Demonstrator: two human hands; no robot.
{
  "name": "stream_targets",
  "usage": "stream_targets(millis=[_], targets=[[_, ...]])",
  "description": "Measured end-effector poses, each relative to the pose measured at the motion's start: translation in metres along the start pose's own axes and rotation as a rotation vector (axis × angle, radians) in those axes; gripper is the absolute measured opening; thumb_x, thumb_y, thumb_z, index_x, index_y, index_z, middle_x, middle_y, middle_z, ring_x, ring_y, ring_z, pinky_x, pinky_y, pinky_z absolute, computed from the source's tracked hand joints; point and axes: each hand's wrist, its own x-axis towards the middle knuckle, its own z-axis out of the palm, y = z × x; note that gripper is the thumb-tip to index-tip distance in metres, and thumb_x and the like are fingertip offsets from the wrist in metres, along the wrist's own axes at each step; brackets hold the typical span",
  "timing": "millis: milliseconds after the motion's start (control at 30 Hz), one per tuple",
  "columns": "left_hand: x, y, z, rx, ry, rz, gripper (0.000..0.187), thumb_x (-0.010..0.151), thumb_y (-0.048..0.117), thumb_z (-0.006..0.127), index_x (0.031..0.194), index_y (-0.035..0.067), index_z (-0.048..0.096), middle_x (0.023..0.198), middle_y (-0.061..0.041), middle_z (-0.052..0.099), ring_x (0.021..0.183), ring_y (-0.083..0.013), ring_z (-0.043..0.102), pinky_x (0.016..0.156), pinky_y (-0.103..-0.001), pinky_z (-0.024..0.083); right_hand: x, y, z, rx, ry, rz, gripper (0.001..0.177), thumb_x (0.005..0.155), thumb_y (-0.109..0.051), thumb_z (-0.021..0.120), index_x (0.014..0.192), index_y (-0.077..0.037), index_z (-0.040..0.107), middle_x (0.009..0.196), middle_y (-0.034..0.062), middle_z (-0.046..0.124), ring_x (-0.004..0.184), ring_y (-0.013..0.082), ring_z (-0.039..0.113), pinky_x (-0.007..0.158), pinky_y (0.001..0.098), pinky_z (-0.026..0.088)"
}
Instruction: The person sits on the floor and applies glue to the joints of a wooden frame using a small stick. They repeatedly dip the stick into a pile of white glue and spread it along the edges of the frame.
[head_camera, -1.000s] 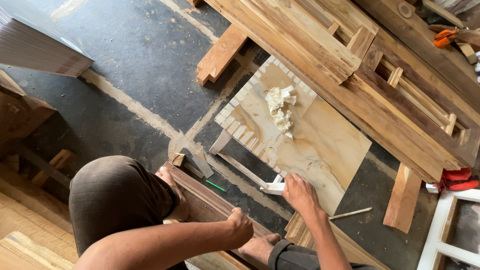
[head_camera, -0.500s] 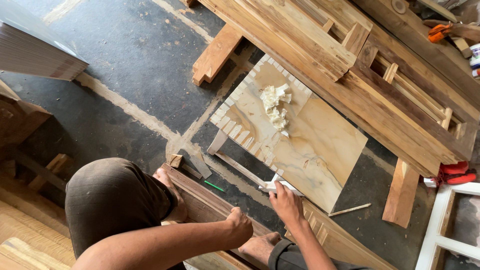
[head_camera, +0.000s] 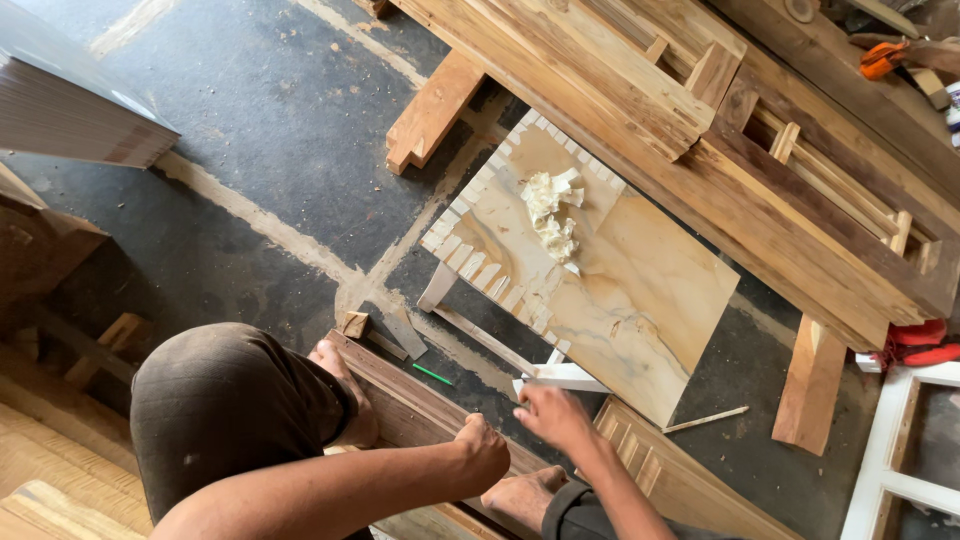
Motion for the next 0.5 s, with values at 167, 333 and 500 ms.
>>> stream_targets(millis=[167, 333, 500], targets=[[0.001, 0.003, 0.002, 0.037, -0.030, 0.030, 0.052, 0.082, 0.033, 0.085, 0.123, 0.002, 0.072, 0.124, -0.023, 0.070, 0.116, -0.0372, 0.066, 0.100, -0.058, 0.046, 0.016, 0.007, -0.069, 0.590, 0.238, 0.146, 0.014, 0.091, -0.010, 0.073, 0.084, -0.005, 0.061, 0.071, 0.0012, 0.060, 0.059, 0.0093, 0.053, 0.053, 0.0228, 0.046], [0.012, 0.019, -0.001, 0.077, -0.047, 0.065, 0.051, 0.087, 0.034, 0.081, 0.126, 0.003, 0.071, 0.127, -0.022, 0.069, 0.118, -0.0386, 0.064, 0.096, -0.061, 0.045, 0.074, 0.059, -0.121, 0.816, 0.359, 0.078, 0.014, 0.092, -0.011, 0.069, 0.081, -0.007, 0.062, 0.067, -0.0024, 0.056, 0.053, 0.0065, 0.052, 0.049, 0.0232, 0.046], [0.018, 0.011, -0.009, 0.000, 0.080, 0.013, 0.042, 0.089, 0.034, 0.076, 0.122, 0.007, 0.077, 0.127, -0.020, 0.072, 0.117, -0.0362, 0.066, 0.098, -0.060, 0.045, 0.153, 0.086, -0.140, 0.685, 0.288, 0.097, 0.019, 0.092, -0.016, 0.070, 0.079, -0.006, 0.061, 0.061, -0.0017, 0.054, 0.048, 0.0088, 0.048, 0.045, 0.0260, 0.040]])
